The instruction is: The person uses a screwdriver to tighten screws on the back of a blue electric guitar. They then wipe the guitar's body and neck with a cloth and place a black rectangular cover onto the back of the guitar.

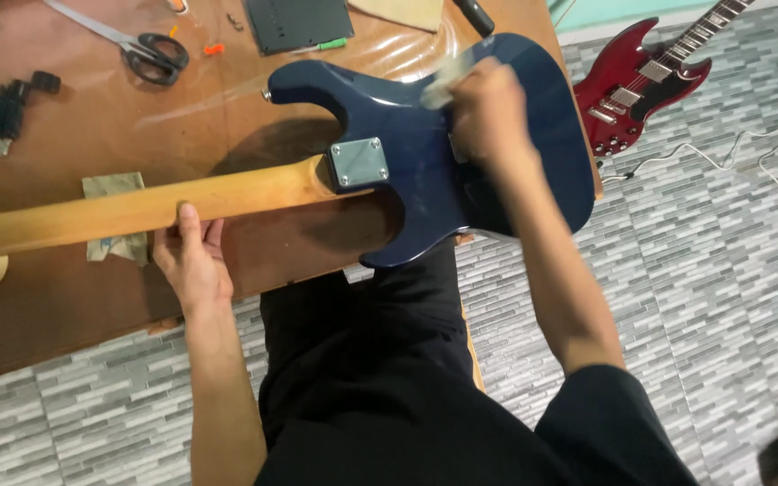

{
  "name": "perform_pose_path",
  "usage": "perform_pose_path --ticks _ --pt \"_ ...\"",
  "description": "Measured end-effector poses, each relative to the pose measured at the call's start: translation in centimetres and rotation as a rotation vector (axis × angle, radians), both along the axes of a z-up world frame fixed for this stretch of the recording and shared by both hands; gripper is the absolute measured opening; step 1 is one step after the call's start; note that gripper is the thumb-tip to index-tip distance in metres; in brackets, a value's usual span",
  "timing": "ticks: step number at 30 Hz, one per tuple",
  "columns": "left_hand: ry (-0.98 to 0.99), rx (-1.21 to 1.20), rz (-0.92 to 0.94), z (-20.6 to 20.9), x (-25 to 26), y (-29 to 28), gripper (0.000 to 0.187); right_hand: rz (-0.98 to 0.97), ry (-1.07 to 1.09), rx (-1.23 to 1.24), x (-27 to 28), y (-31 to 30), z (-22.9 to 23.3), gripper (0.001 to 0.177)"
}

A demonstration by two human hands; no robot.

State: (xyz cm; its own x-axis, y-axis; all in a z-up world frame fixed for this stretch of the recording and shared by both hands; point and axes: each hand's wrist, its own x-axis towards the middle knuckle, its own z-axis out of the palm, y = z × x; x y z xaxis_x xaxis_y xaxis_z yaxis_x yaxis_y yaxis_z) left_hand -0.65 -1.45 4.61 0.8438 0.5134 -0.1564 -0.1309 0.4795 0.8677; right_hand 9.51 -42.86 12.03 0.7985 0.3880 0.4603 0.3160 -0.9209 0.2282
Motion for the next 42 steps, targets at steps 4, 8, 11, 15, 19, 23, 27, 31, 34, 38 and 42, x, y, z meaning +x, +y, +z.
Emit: perform_pose_path --ticks 4,8,11,15,19,23,27,31,34,38,42 --pt "0.026 -0.007 0.01 -0.3 0.1 0.1 0.034 0.266 0.159 0.38 -11.7 7.3 -1.0 0.024" --pt "0.032 -0.026 0.009 -2.6 0.3 0.8 0.034 0.228 0.127 0.41 -14.6 5.1 -0.3 0.025" --pt "0.007 -0.039 0.017 -1.4 0.6 0.4 0.034 0.087 -0.018 0.408 -9.8 3.4 -2.2 0.019" --pt "0.027 -0.033 0.009 0.4 0.3 -0.1 0.031 0.174 0.089 0.413 -16.3 9.9 0.2 0.021" --pt "0.037 -0.049 0.006 0.9 0.1 -0.2 0.032 -0.117 0.334 0.157 -17.9 7.8 5.3 0.033" --pt "0.03 -0.04 -0.011 0.6 0.0 -0.1 0.031 0.06 -0.052 0.607 -18.2 7.5 -1.7 0.022" --pt "0.008 -0.009 0.005 -0.5 -0.3 0.1 0.031 0.353 -0.104 0.707 -20.5 13.5 -2.1 0.029" --pt "0.024 -0.033 -0.001 0.4 0.1 0.1 0.029 0.196 -0.168 0.692 -18.5 7.5 -1.8 0.023" --pt "0.007 -0.074 0.044 -1.2 0.3 0.4 0.034 0.247 -0.027 0.719 -20.1 10.9 -1.6 0.037" --pt "-0.047 0.03 -0.003 -0.5 0.5 -0.1 0.03 0.299 -0.013 0.737 -19.7 12.3 -1.1 0.032" --pt "0.03 -0.067 0.032 -0.1 0.2 -0.1 0.033 -0.208 -0.135 0.419 -19.1 -2.3 -5.4 0.024"
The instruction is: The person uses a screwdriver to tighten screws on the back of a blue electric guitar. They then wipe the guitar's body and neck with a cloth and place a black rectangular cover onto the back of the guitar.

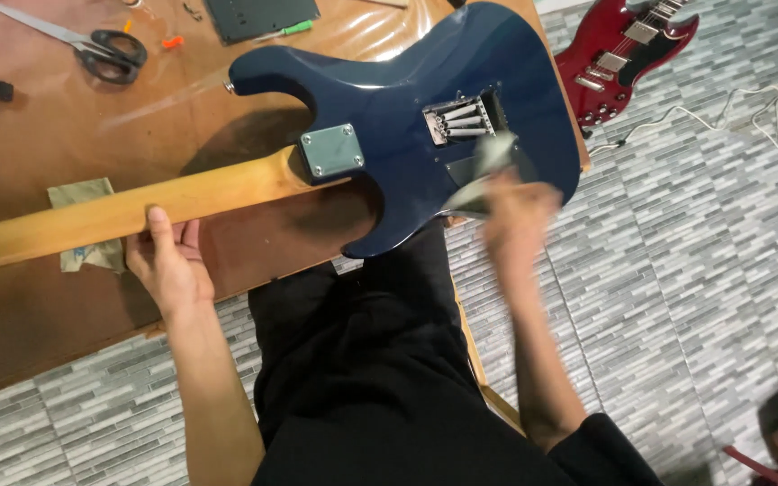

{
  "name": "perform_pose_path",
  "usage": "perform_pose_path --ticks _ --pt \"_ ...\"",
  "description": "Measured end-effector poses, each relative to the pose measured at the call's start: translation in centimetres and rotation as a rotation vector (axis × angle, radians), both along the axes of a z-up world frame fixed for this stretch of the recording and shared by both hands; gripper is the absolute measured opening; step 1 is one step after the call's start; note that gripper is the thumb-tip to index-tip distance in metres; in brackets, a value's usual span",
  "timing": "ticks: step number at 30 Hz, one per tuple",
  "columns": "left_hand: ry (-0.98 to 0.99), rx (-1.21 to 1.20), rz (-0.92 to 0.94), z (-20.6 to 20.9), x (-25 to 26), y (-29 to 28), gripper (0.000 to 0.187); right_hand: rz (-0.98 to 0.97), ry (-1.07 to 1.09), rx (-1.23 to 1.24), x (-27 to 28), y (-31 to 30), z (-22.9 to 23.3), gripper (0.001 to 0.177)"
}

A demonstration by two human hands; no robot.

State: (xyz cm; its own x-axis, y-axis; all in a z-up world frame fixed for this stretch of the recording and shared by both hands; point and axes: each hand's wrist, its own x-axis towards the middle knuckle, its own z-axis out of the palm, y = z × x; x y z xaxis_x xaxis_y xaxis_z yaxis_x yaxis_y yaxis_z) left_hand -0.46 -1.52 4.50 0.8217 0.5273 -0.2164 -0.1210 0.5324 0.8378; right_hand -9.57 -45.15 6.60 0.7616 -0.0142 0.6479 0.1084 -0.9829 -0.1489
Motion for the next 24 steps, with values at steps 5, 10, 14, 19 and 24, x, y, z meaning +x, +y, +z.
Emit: perform_pose_path --ticks 5,10,14,19,24 --pt "-0.059 0.025 -0.011 0.3 0.5 -0.2 0.03 -0.243 0.109 -0.194 2.9 0.2 0.7 0.024" --pt "-0.004 0.089 -0.076 1.5 -0.5 0.0 0.024 0.011 0.069 0.052 4.1 3.4 2.6 0.017" --pt "-0.001 0.027 -0.034 0.7 -0.3 -0.2 0.028 -0.304 0.023 0.013 5.4 -5.6 1.4 0.006" --pt "0.114 0.119 -0.092 1.3 -0.4 0.2 0.048 0.188 -0.064 0.177 3.5 7.5 3.6 0.035" --pt "0.088 0.092 -0.107 2.1 -0.5 0.0 0.051 -0.058 0.079 0.27 4.2 -1.2 3.1 0.028"
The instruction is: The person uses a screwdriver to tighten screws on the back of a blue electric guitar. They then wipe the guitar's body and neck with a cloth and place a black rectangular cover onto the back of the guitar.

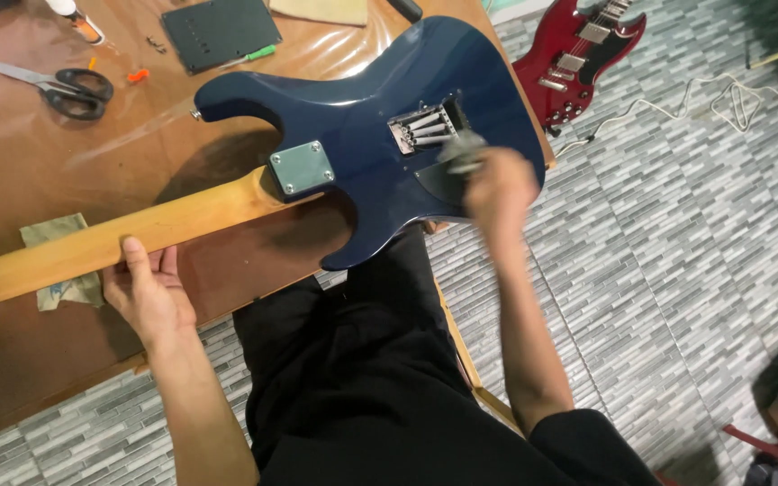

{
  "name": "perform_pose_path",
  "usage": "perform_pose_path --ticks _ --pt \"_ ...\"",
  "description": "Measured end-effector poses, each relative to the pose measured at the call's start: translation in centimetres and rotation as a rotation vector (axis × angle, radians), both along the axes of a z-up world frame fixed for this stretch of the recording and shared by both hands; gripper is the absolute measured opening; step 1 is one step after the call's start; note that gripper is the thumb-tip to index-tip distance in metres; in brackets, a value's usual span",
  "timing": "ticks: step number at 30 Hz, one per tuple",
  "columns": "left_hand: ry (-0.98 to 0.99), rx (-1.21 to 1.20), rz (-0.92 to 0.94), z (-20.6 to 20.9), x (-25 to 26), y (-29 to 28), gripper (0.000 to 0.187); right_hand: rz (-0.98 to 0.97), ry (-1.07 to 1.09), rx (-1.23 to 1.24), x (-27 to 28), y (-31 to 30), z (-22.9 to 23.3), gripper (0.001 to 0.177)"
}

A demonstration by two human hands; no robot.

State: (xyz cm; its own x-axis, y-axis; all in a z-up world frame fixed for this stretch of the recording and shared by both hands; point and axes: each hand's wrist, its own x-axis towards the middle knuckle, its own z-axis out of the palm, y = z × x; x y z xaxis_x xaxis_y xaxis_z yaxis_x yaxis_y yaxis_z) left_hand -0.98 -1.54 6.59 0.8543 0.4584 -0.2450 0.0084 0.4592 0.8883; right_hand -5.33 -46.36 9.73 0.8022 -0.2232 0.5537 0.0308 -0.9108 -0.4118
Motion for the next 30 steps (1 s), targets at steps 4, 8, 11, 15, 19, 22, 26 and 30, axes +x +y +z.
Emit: perform_pose_path --ticks 4,8,11,15,19,22,26,30 --pt "0.007 0.02 -0.006 0.1 -0.1 0.0 0.059 -0.138 0.081 -0.002 1.4 -1.6 -0.4 0.059" --pt "0.001 0.0 0.022 -0.1 0.1 -0.2 0.069 0.33 -0.2 0.037 -0.7 10.2 4.7 0.048" --pt "0.06 -0.045 0.075 -0.9 0.0 0.1 0.074 0.361 0.022 0.017 -2.6 9.4 4.5 0.015" --pt "-0.027 -0.026 0.045 -0.3 0.1 -0.1 0.075 -0.07 -0.01 0.006 -2.7 -0.5 0.2 0.015" --pt "-0.042 0.013 0.008 -0.4 0.0 -0.1 0.083 0.13 -0.018 -0.017 -4.4 4.7 4.3 0.03" --pt "-0.021 -0.023 0.041 0.3 0.3 -0.7 0.088 0.33 0.022 0.084 -4.7 6.1 7.2 0.044" --pt "-0.058 0.007 0.018 -1.3 0.0 0.2 0.072 -0.104 0.152 -0.251 -3.7 -2.5 1.7 0.055" --pt "-0.101 0.02 -0.007 -2.1 0.2 0.6 0.069 -0.11 0.752 -0.112 -2.0 0.9 3.4 0.09"
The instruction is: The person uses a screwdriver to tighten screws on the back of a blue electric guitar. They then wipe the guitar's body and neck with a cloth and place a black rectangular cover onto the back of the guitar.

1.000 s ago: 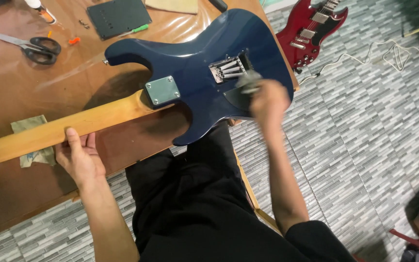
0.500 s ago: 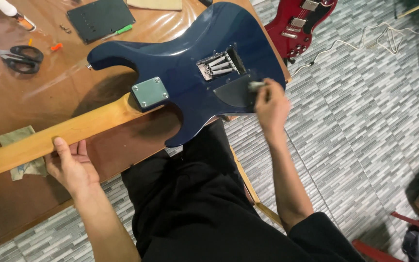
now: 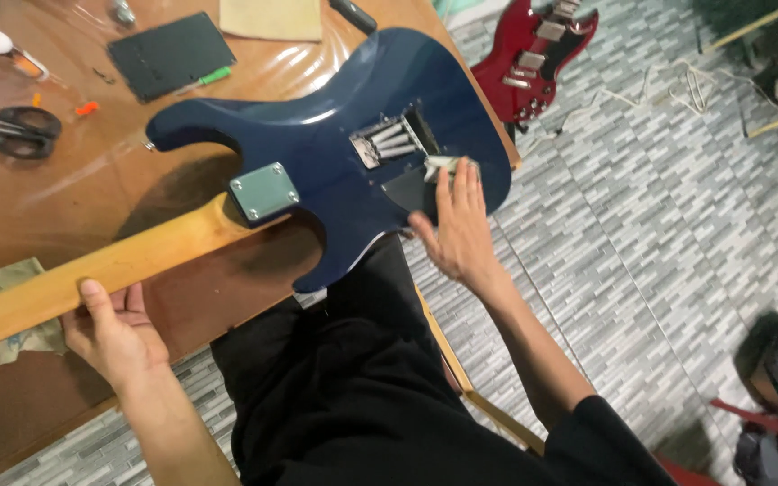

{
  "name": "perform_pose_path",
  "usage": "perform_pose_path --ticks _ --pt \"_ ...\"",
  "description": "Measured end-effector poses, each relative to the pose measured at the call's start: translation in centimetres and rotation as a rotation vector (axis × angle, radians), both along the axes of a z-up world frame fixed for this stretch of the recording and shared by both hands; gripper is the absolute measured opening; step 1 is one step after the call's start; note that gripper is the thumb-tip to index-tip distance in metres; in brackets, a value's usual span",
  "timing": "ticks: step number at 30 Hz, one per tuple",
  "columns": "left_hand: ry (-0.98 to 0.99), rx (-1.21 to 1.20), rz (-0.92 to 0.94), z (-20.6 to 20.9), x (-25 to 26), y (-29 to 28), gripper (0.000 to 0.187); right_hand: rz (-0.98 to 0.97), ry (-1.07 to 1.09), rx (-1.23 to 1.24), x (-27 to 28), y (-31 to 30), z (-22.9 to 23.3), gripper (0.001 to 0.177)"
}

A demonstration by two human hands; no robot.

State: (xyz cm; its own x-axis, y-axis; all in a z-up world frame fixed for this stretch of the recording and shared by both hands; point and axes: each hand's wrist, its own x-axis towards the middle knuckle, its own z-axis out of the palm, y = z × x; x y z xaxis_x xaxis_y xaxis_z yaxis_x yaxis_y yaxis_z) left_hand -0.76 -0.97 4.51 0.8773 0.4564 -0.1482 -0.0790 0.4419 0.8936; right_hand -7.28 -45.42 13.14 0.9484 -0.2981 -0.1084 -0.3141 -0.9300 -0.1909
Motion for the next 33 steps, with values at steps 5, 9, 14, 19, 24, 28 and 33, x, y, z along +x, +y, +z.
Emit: perform_pose_path --ticks 5,9,14,19,24,28,33 --pt "0.024 0.019 0.007 0.7 -0.1 -0.4 0.078 -0.041 -0.043 0.04 5.7 -8.0 -3.4 0.09" --pt "0.042 -0.017 0.033 1.4 0.1 -0.7 0.062 0.203 -0.063 0.05 11.1 -3.9 -0.6 0.087" --pt "0.132 -0.045 0.11 1.5 0.0 -0.6 0.076 0.115 0.033 0.191 19.0 -3.5 -0.5 0.098" --pt "0.109 0.01 0.007 2.5 -0.2 -0.9 0.049 0.498 0.105 0.055 17.1 6.0 1.4 0.105" --pt "0.123 0.005 0.043 2.1 -0.4 -0.7 0.041 0.256 -0.05 0.103 21.9 -2.8 0.3 0.078" --pt "0.12 0.01 0.067 1.6 -0.2 -0.9 0.041 0.348 0.055 0.062 20.6 2.2 1.9 0.093" --pt "0.115 0.046 0.017 1.3 -0.4 -0.5 0.039 0.475 0.028 0.13 19.9 0.9 1.4 0.089"
